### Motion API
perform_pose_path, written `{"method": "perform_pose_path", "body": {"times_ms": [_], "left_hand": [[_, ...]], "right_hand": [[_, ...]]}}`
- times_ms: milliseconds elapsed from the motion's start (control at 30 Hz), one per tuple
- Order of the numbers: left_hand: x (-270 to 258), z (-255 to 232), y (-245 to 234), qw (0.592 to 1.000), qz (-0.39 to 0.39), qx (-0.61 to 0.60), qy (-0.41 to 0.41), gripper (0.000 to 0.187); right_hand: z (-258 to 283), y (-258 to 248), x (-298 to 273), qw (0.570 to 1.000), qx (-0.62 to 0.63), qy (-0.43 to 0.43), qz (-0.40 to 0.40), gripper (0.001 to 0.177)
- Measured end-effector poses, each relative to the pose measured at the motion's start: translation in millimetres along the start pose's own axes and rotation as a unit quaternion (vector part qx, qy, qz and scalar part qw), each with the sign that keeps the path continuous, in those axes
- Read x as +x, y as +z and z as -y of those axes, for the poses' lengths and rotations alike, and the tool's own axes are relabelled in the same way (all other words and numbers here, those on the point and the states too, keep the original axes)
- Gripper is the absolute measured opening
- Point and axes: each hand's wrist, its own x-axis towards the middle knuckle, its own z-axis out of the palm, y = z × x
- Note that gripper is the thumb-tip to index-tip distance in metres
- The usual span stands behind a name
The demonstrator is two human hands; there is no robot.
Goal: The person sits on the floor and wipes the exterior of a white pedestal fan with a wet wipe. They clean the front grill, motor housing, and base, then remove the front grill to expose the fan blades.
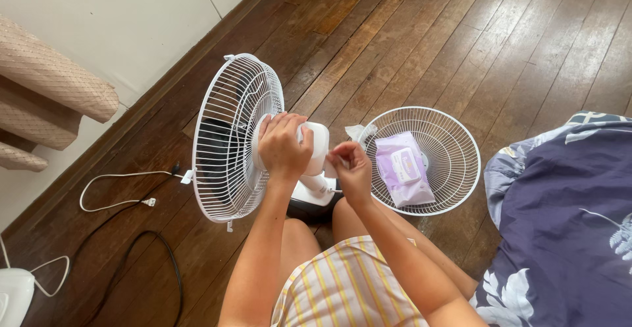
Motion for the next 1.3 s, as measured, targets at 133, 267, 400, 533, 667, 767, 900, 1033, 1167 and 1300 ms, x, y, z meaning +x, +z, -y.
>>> {"method": "perform_pose_path", "body": {"times_ms": [133, 267, 400, 533, 667, 767, 900, 1033, 1167, 1300], "left_hand": [[-0.2, 0.5, -0.2, 1.0, 0.001, -0.004, 0.007, 0.021], [-0.7, -1.0, -1.9, 1.0, -0.001, -0.01, 0.012, 0.021], [-0.6, -2.6, -4.6, 1.0, -0.006, -0.01, 0.014, 0.021], [0.7, -3.2, -3.9, 1.0, -0.007, -0.01, 0.012, 0.021], [-0.9, -0.9, -3.8, 1.0, -0.003, -0.007, 0.012, 0.02], [-2.2, -1.2, -2.5, 1.0, 0.003, -0.004, 0.015, 0.02], [-2.8, 0.0, -3.3, 1.0, -0.001, -0.006, 0.013, 0.02], [-2.1, -1.2, -2.1, 1.0, -0.001, -0.003, 0.013, 0.021], [-3.7, -1.0, -2.6, 1.0, -0.005, -0.004, 0.013, 0.021], [-1.0, -1.5, -2.4, 1.0, -0.002, -0.008, 0.012, 0.022]], "right_hand": [[10.9, -0.7, -19.3, 0.999, -0.022, -0.004, 0.031, 0.02], [15.3, 0.7, -13.5, 0.999, -0.016, -0.002, 0.03, 0.022], [14.4, 2.3, 8.9, 0.998, -0.016, 0.061, 0.01, 0.02], [10.5, 2.3, 3.8, 0.995, 0.009, 0.099, -0.002, 0.013], [3.3, 2.1, -19.2, 0.993, 0.033, 0.113, 0.004, 0.01], [0.2, -0.3, -25.8, 0.993, 0.037, 0.115, 0.009, 0.01], [2.0, -4.7, -23.7, 0.991, 0.036, 0.124, 0.04, 0.01], [3.6, -7.2, -25.1, 0.991, 0.062, 0.109, 0.054, 0.013], [-1.9, -4.8, -21.5, 0.988, 0.045, 0.148, 0.008, 0.015], [-3.1, -2.0, -4.7, 0.993, 0.005, 0.12, -0.025, 0.018]]}}
